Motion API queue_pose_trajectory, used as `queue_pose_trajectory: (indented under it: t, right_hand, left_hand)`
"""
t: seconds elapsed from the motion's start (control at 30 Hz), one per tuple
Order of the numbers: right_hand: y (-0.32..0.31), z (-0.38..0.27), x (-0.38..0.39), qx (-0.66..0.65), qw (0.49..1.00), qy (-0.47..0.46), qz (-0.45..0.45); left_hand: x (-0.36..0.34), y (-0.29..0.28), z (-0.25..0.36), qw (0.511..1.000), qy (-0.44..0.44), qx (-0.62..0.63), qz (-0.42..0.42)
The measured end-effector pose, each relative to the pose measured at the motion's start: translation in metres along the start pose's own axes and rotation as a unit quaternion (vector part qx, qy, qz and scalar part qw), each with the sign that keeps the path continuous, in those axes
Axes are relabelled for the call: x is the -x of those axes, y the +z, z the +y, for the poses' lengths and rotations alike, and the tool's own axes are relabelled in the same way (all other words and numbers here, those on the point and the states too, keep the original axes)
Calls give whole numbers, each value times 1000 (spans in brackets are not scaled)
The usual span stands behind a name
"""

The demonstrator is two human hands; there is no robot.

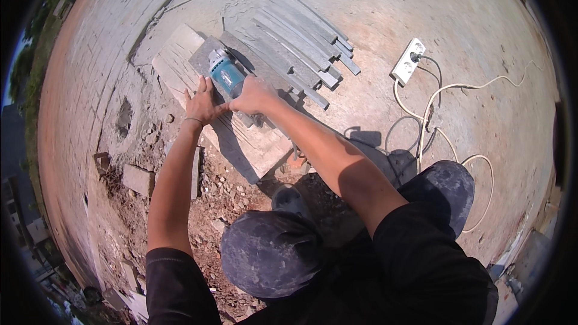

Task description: The person uses an angle grinder to cut a rectangular tile placed on a wooden board. They hold the tile with one hand and guide the grinder along a straight line with the other, producing dust as the cut progresses.

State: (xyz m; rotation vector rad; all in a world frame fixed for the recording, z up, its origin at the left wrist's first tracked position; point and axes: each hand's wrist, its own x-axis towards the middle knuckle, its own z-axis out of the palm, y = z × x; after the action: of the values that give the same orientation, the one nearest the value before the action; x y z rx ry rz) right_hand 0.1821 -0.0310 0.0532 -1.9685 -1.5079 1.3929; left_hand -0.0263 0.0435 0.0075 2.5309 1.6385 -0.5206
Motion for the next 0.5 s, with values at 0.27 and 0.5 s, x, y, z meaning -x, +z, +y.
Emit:
queue_pose_trajectory:
  t: [0.27, 0.5]
  right_hand:
    - [2, 6, 8, 4, 1000, 8, -1]
    - [12, 17, 8, 7, 1000, -3, 27]
  left_hand:
    - [0, -2, 2, 1000, -4, -3, -8]
    - [3, -10, 7, 1000, -6, 0, -16]
